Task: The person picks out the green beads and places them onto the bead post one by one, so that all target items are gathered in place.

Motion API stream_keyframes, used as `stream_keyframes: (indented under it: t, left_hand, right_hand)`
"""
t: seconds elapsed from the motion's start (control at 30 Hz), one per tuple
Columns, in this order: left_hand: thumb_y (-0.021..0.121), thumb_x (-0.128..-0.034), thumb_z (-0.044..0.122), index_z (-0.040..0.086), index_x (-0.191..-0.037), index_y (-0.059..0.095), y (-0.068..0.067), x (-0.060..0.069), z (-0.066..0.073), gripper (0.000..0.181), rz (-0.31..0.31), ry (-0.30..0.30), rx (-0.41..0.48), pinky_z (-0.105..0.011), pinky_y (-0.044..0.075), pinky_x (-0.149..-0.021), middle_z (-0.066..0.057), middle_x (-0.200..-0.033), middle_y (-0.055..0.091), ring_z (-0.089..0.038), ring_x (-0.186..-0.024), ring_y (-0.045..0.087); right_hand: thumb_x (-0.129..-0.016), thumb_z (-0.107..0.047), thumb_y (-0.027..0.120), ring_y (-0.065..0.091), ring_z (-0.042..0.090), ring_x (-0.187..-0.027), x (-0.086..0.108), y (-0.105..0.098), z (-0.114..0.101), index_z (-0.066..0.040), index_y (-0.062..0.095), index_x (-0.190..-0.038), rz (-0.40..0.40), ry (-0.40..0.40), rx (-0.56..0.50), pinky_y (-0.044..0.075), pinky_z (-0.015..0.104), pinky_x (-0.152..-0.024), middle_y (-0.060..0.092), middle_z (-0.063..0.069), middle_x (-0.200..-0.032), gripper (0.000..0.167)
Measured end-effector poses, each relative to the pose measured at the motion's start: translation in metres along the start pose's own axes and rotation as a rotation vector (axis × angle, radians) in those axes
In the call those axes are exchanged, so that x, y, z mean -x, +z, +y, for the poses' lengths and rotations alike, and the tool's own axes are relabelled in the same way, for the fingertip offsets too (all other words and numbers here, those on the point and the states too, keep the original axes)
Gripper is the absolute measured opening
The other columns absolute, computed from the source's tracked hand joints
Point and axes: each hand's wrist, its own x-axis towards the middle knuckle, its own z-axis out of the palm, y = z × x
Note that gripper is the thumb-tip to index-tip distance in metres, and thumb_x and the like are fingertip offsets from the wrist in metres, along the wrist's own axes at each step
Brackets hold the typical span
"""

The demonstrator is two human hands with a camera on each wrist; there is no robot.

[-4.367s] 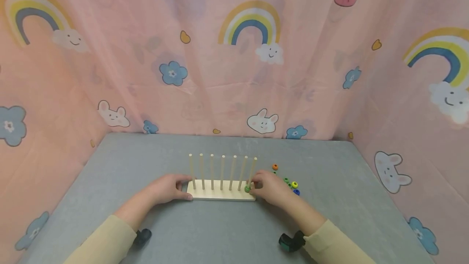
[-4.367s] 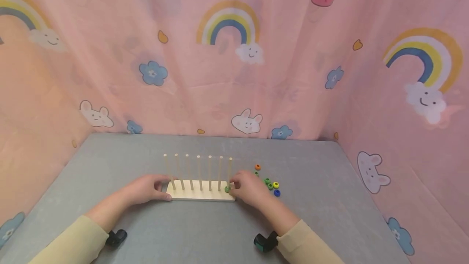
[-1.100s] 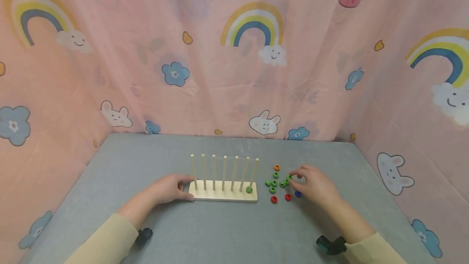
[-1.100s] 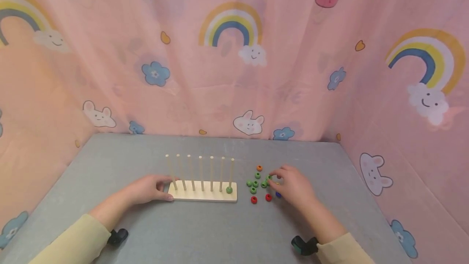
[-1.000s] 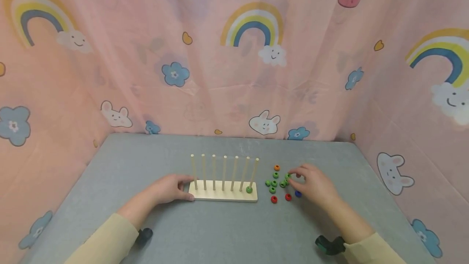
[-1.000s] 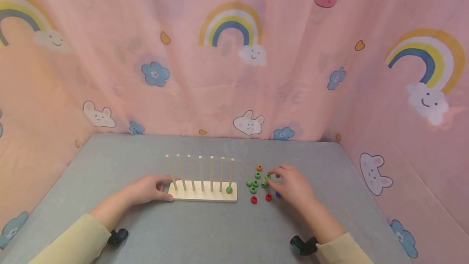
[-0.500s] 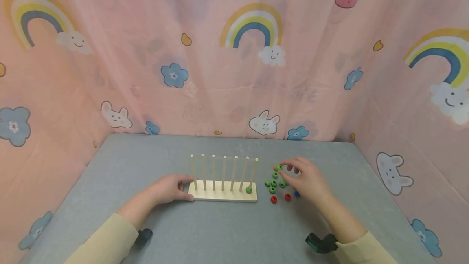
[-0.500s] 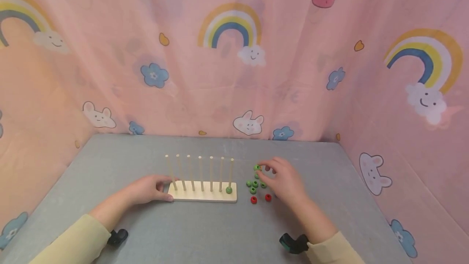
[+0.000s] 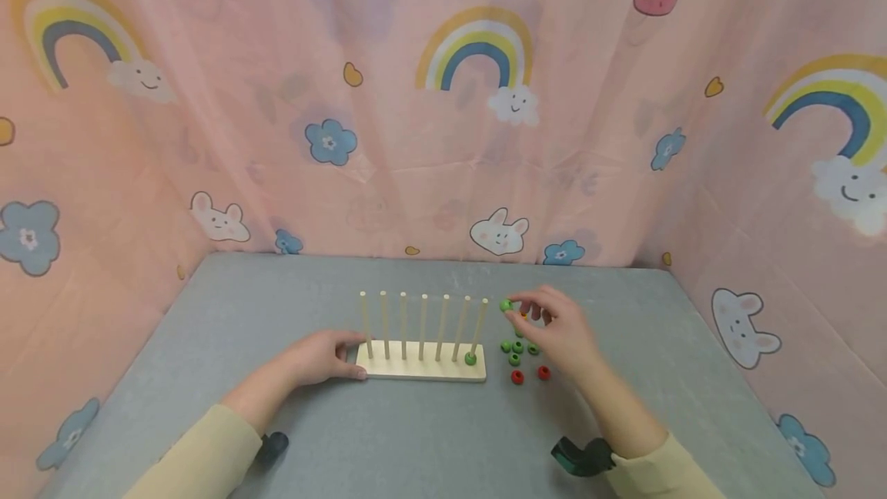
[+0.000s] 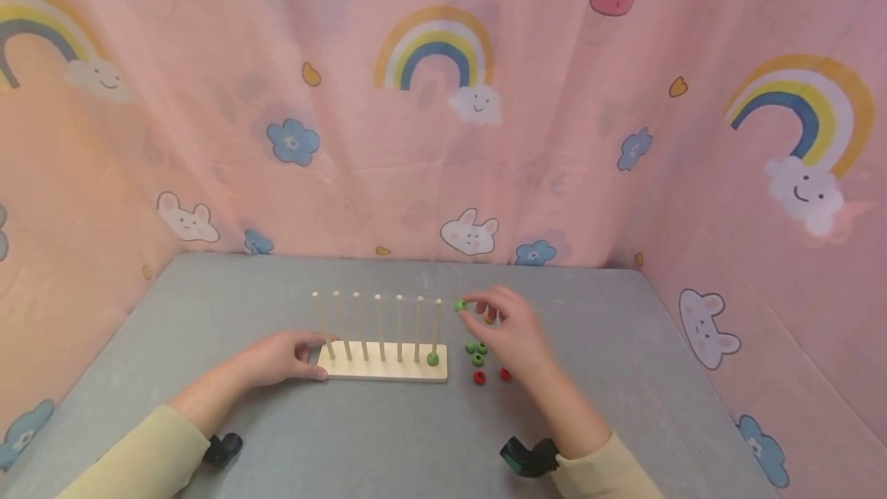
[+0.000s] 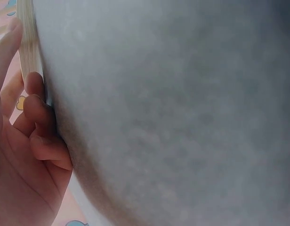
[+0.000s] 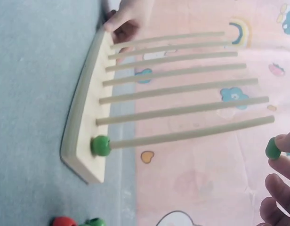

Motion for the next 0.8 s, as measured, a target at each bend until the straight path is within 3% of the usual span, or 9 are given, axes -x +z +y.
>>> stream_keyframes:
  t: [0.33,0.8]
  left_hand:
    - [0.086,-0.0751,0.04,0.015,-0.131,0.066,-0.001,-0.002,-0.002,0.064,-0.002,0.006,0.005,-0.032,0.033,-0.06,0.001,-0.072,0.05,-0.014,-0.066,0.044]
    - [0.086,-0.0741,0.044,0.017,-0.13,0.066,0.001,-0.003,-0.004,0.065,0.002,-0.003,-0.007,-0.032,0.033,-0.061,0.001,-0.073,0.051,-0.014,-0.067,0.045]
  right_hand:
    - [-0.091,-0.015,0.074,0.051,0.019,-0.081,-0.006,0.006,-0.012,-0.013,0.074,-0.106,0.02,0.012,-0.161,0.044,0.026,-0.068,0.057,0.0,-0.087,0.016]
    - [-0.091,-0.015,0.073,0.052,0.02,-0.083,-0.009,0.015,-0.02,-0.012,0.074,-0.106,-0.005,0.022,-0.205,0.045,0.026,-0.07,0.057,0.001,-0.088,0.015]
